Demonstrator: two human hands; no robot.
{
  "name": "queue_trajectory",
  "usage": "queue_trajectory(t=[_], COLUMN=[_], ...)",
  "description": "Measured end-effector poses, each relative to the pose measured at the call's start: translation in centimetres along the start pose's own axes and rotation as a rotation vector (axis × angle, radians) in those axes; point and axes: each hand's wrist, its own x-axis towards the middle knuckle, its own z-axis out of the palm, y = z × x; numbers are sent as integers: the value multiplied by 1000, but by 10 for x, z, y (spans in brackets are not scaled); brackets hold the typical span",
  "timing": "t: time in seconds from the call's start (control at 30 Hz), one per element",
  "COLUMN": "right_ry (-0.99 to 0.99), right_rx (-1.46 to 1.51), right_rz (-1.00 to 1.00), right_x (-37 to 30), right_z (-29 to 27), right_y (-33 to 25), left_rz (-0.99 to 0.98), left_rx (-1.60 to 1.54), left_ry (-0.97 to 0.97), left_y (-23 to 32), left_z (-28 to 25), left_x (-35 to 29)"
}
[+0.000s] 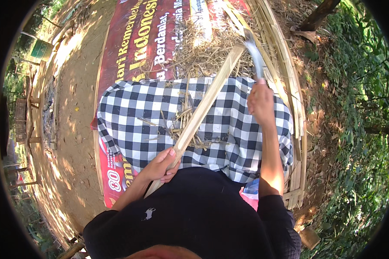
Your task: The person shaves and smooths a strip of bamboo using a curved knife while sitting with the material over their lap.
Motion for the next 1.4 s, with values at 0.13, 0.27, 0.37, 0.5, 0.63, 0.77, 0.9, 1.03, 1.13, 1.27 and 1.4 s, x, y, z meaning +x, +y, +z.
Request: queue_trajectory(t=[0.13, 0.27, 0.37, 0.5, 0.63, 0.77, 0.9, 1.03, 1.13, 1.27, 1.4], right_ry=[-466, -261, -210, -141, -123, -111, -105, -14, 16, -142, -27], right_rx=[-372, -269, -306, -677, -790, -934, -1009, -1058, -1161, -1295, -1550], right_rz=[132, 191, 149, -245, -349, -622, -582, -469, -391, -674, -704], right_x=[-32, -22, -23, -41, -52, -47, -45, -40, -36, -32, -18], right_z=[19, 24, 24, 48, 55, 58, 56, 49, 48, 54, 57], right_y=[16, 21, 29, 24, 15, 14, 17, 6, -10, -1, -8], left_rz=[55, 117, 189, 227, 281, 317, 339, 398, 532, 458, 293], left_rx=[-106, -157, -185, -204, -211, -215, 4, -58, 15, -2, 129], left_ry=[47, 136, 99, 110, 68, 10, -34, -109, -89, -69, -114], left_y=[-6, -3, 9, 11, 3, 19, 30, 54, 58, 81, 93], left_z=[-16, -30, -34, -42, -61, -60, -72, -70, -75, -56, -41], left_x=[-3, -5, -1, -2, 16, 22, 40, 53, 78, 94, 88])
